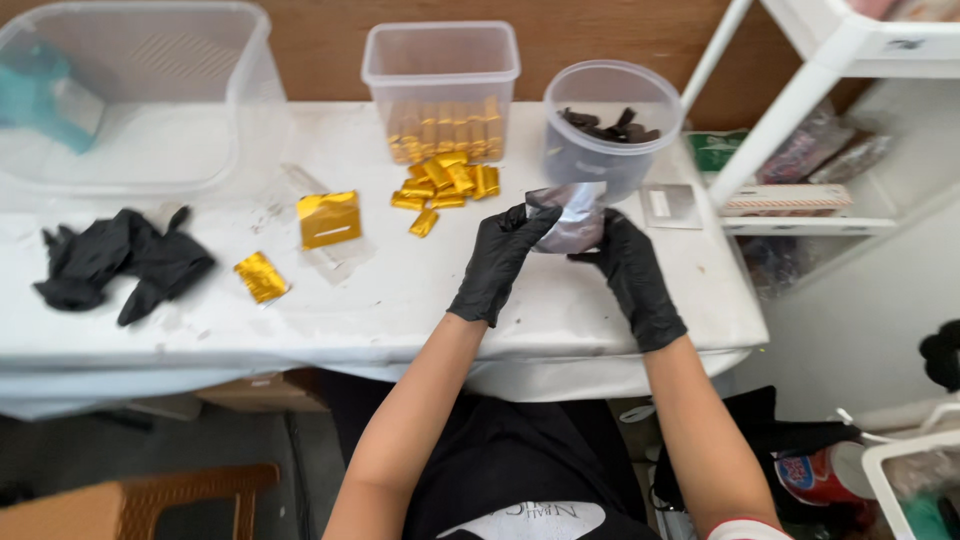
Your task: The person wraps individual chocolate bars by hand using precut gold foil sheets and places them into a plastic container.
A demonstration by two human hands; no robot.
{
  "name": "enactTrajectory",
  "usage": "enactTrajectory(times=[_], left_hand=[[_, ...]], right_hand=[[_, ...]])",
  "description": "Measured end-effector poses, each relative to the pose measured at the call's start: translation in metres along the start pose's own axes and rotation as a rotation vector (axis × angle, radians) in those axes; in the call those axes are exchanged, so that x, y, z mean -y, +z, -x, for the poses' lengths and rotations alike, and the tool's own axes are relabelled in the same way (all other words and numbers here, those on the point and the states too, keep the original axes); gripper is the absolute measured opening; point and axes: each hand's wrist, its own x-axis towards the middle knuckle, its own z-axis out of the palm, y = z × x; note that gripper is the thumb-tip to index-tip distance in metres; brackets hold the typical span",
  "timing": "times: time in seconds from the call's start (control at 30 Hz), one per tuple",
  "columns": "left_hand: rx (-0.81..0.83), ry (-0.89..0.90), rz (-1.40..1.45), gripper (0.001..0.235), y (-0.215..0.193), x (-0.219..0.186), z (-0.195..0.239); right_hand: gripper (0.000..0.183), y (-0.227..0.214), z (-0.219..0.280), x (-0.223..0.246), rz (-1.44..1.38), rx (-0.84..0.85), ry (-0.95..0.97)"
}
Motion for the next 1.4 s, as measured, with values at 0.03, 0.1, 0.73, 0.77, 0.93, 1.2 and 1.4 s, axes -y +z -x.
enactTrajectory(times=[0.03, 0.1, 0.73, 0.77, 0.93, 1.2, 1.4], left_hand=[[0.02, 0.005, 0.0, 0.026, 0.003, 0.004, -0.005], [0.024, 0.025, -0.092, 0.031, 0.008, 0.013, -0.014], [0.117, -0.137, -0.074, 0.033, -0.009, 0.023, -0.058], [0.123, -0.154, -0.09, 0.034, -0.011, 0.024, -0.057], [0.126, -0.183, -0.105, 0.041, -0.015, 0.032, -0.066], [0.126, -0.195, -0.087, 0.042, -0.013, 0.022, -0.061], [0.114, -0.186, -0.06, 0.038, -0.014, 0.033, -0.067]], right_hand=[[0.024, 0.008, 0.007, 0.007, 0.002, -0.012, -0.016], [0.024, 0.027, 0.022, 0.019, 0.19, -0.14, -0.172], [0.027, 0.018, -0.14, 0.138, 1.655, 0.175, -0.368], [0.04, 0.024, -0.15, 0.138, 1.791, 0.307, -0.112], [0.04, 0.011, -0.192, 0.099, 2.095, 0.404, 0.136], [0.062, 0.051, -0.176, 0.126, 2.071, 0.494, 0.452], [0.049, 0.058, -0.168, 0.128, 2.172, 0.566, 0.383]])
